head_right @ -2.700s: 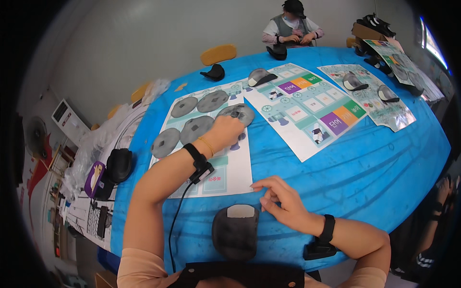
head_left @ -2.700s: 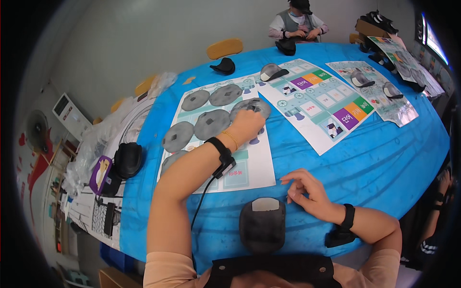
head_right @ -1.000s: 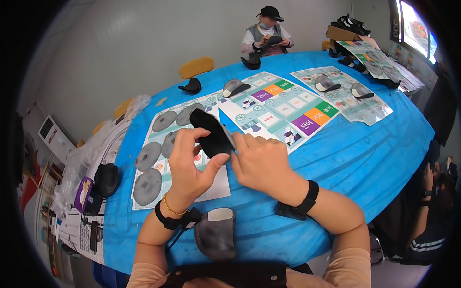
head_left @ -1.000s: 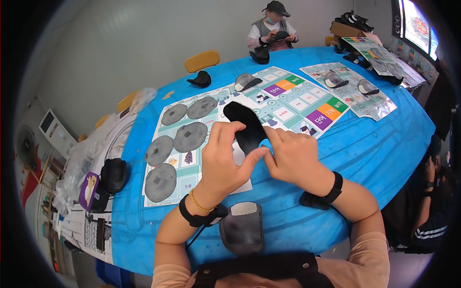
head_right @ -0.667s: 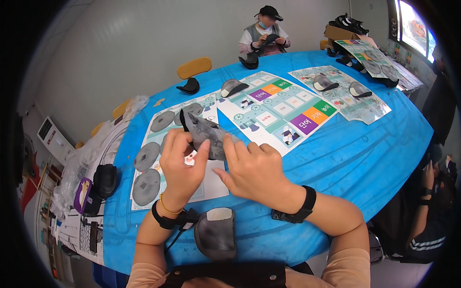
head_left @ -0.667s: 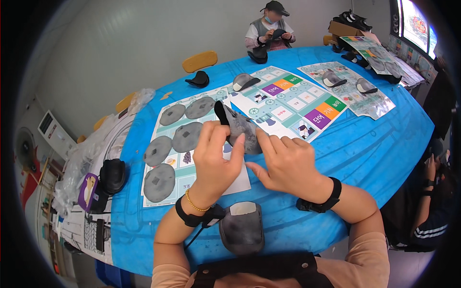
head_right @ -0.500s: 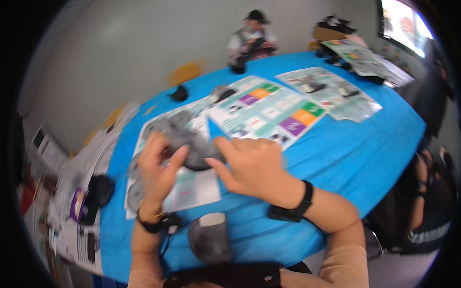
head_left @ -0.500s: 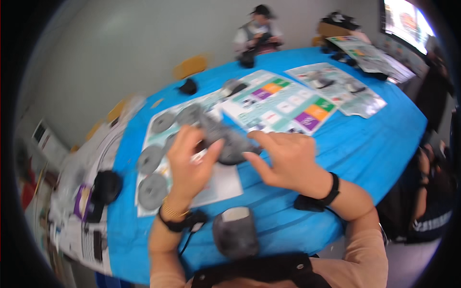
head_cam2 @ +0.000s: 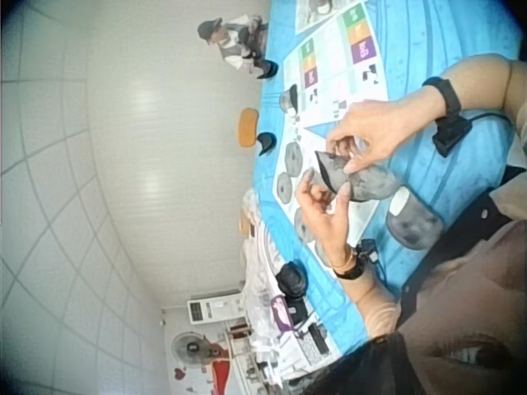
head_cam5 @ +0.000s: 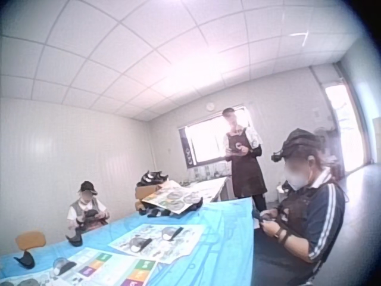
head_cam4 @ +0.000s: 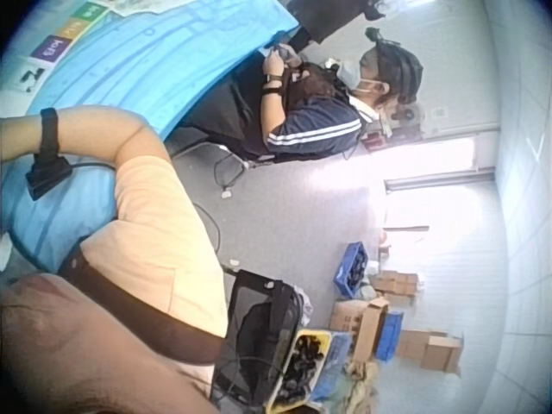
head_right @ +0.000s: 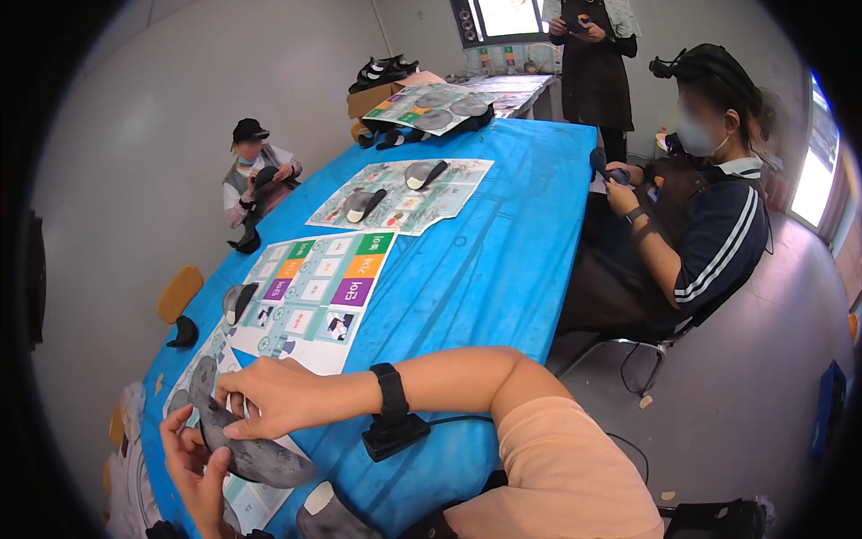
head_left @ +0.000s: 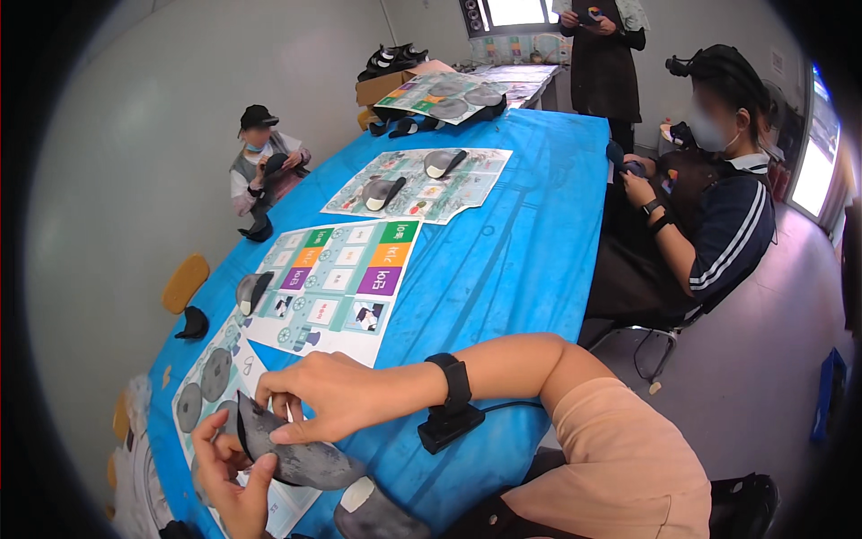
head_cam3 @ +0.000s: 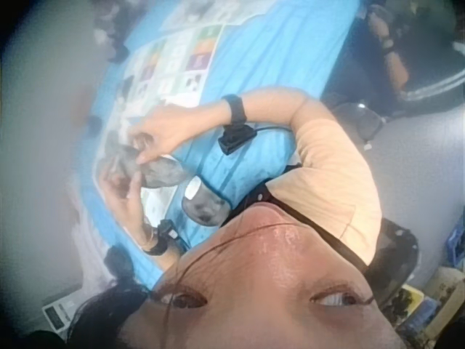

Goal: Inspecting and handling shoe components like heel counters and uppers at a workbench.

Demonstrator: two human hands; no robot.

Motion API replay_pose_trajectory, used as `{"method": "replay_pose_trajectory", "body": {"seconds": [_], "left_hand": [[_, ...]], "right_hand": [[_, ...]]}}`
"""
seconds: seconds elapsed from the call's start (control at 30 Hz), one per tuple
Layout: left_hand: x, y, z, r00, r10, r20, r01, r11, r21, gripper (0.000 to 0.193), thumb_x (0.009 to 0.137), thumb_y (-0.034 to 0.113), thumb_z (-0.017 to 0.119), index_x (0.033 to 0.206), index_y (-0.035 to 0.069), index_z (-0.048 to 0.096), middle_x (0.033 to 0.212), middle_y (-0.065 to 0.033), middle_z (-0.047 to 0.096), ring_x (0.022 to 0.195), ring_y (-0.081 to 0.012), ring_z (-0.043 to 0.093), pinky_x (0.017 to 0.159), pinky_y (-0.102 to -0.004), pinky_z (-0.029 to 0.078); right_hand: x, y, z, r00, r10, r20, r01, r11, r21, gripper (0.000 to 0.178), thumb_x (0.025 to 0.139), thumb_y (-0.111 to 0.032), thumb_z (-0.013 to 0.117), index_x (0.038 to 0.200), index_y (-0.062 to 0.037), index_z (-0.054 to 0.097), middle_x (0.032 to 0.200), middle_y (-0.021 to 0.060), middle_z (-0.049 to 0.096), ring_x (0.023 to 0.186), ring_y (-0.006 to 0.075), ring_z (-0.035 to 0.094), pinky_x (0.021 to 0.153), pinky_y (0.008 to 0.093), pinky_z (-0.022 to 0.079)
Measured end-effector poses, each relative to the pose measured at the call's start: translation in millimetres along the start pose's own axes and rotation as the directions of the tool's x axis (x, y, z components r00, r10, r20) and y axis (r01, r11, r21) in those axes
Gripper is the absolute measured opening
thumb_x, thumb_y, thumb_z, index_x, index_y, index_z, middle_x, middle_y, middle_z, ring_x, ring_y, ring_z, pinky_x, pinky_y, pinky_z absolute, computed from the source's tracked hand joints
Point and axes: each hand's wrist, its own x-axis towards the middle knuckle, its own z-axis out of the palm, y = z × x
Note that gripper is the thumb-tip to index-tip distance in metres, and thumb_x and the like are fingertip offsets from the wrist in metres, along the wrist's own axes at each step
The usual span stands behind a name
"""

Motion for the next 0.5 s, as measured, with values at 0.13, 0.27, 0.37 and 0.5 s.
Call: {"method": "replay_pose_trajectory", "body": {"seconds": [0.13,0.27,0.37,0.5], "left_hand": [[0.1,-0.2,3.9,0.982,-0.161,-0.102,0.150,0.982,-0.111,0.068,0.088,0.040,0.072,0.136,0.001,0.044,0.093,-0.0001,0.055,0.084,-0.0064,0.054,0.068,-0.0208,0.040],[3.0,4.2,6.4,0.999,-0.007,-0.053,0.007,1.000,0.002,0.073,0.087,0.051,0.072,0.134,0.001,0.047,0.098,-0.0018,0.056,0.090,-0.0098,0.056,0.069,-0.0235,0.048],[0.0,12.5,9.4,0.996,0.074,-0.049,-0.056,0.954,0.296,0.076,0.084,0.056,0.073,0.131,0.002,0.050,0.104,-0.0043,0.058,0.097,-0.0142,0.058,0.080,-0.0265,0.052],[-7.4,26.5,12.3,0.982,0.189,-0.022,-0.121,0.714,0.690,0.045,0.097,0.034,0.067,0.128,0.001,0.060,0.115,-0.0176,0.064,0.105,-0.0311,0.062,0.091,-0.0417,0.051]], "right_hand": [[-3.0,-2.7,-1.3,0.998,-0.014,-0.068,0.011,0.999,-0.038,0.038,0.083,-0.031,0.077,0.108,-0.0072,0.063,0.089,0.0048,0.072,0.082,0.0221,0.072,0.066,0.0357,0.053],[-6.4,-4.2,-0.6,0.990,-0.103,-0.092,0.096,0.992,-0.076,0.037,0.084,-0.031,0.076,0.109,-0.0075,0.062,0.091,0.0066,0.071,0.086,0.0246,0.071,0.068,0.0365,0.053],[-8.4,-2.1,2.2,0.986,-0.134,-0.100,0.123,0.986,-0.109,0.037,0.084,-0.030,0.076,0.110,-0.0078,0.062,0.092,0.0072,0.070,0.087,0.0261,0.070,0.068,0.0379,0.053],[-10.1,2.4,6.9,0.975,-0.184,-0.129,0.174,0.981,-0.086,0.037,0.083,-0.029,0.076,0.111,-0.0082,0.061,0.094,0.0076,0.070,0.089,0.0266,0.070,0.068,0.0385,0.053]]}}
